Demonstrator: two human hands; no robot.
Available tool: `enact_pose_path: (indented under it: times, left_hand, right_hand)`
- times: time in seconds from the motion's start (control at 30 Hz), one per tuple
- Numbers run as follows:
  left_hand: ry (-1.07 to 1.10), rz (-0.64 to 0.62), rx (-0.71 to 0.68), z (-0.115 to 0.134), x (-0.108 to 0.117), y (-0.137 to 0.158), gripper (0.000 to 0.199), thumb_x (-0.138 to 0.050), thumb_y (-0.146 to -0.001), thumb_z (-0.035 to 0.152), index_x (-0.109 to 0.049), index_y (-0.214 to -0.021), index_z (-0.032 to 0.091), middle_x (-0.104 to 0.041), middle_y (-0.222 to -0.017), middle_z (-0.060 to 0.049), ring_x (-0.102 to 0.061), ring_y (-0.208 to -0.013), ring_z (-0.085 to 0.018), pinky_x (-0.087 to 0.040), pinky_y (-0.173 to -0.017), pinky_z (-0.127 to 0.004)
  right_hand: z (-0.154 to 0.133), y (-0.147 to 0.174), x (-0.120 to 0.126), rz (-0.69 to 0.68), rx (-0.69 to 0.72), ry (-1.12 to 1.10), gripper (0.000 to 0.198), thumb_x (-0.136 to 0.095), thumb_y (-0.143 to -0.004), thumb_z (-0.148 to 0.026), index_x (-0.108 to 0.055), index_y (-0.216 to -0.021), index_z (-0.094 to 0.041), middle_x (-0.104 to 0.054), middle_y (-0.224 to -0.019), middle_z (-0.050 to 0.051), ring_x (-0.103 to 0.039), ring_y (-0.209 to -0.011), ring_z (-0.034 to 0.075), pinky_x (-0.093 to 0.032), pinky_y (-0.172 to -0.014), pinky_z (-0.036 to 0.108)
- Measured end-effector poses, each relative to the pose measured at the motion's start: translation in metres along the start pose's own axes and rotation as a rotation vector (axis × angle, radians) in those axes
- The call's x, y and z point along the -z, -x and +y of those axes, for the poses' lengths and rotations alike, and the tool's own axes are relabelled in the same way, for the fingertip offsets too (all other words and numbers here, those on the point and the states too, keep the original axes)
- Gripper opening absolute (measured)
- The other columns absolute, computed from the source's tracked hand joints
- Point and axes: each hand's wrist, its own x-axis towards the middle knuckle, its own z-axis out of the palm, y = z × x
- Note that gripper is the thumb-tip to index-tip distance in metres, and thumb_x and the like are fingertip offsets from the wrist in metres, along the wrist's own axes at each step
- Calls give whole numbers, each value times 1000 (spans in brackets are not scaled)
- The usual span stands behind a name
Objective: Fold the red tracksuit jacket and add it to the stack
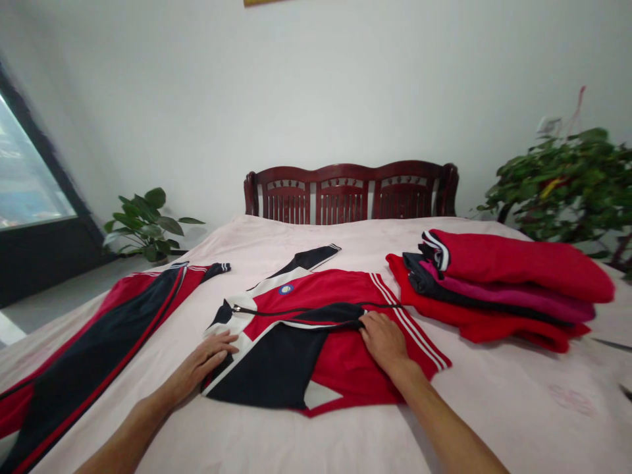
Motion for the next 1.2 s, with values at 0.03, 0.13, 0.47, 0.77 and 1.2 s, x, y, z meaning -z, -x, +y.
enact_pose_path:
  times: [0.03, 0.13, 0.47, 0.77, 1.2]
  left_hand:
    - [-31, 3, -5, 4, 0, 0, 40, -42, -98, 49, -74, -112, 30, -61, -142, -3, -44, -141, -28, -28, -121, -53]
    - [-139, 15, -18, 22, -2, 0, 35, -53, -92, 50, -74, -111, 31, -65, -136, -4, -49, -136, -31, -32, -119, -52]
    - [-46, -141, 205, 54, -30, 3, 48, -66, -73, 28, -63, -121, 22, -70, -95, -2, -66, -86, -21, -48, -76, -30]
    - [182, 144, 69, 64, -24, 0, 5, -50, -71, 20, -49, -73, 24, -61, -75, 1, -58, -73, -18, -46, -68, -29]
    - [39, 559, 47, 52, -18, -45, 9, -46, -80, 19, -51, -84, 25, -70, -101, -3, -65, -96, -21, -48, -86, -33]
  right_hand:
    - [-3, -3, 4, 12, -9, 9, 25, -48, -91, -16, -70, -102, -17, -73, -104, 10, -67, -98, 25, -51, -89, 37]
    - [-9, -4, 16, 146, -98, -19, 26, -45, -94, -21, -68, -106, -17, -73, -103, 11, -67, -98, 26, -51, -84, 36]
    - [7, 82, 48, 210, 82, -363, 24, -44, -93, -21, -63, -107, -23, -68, -125, 9, -63, -119, 22, -49, -104, 38]
    - [29, 117, 49, -101, 137, -256, 40, -51, -85, -16, -66, -121, -25, -68, -124, 9, -62, -118, 24, -52, -102, 40]
    - [28, 14, 35, 263, 39, -206, 12, -51, -82, -15, -58, -87, -23, -62, -91, 7, -59, -92, 25, -50, -83, 39]
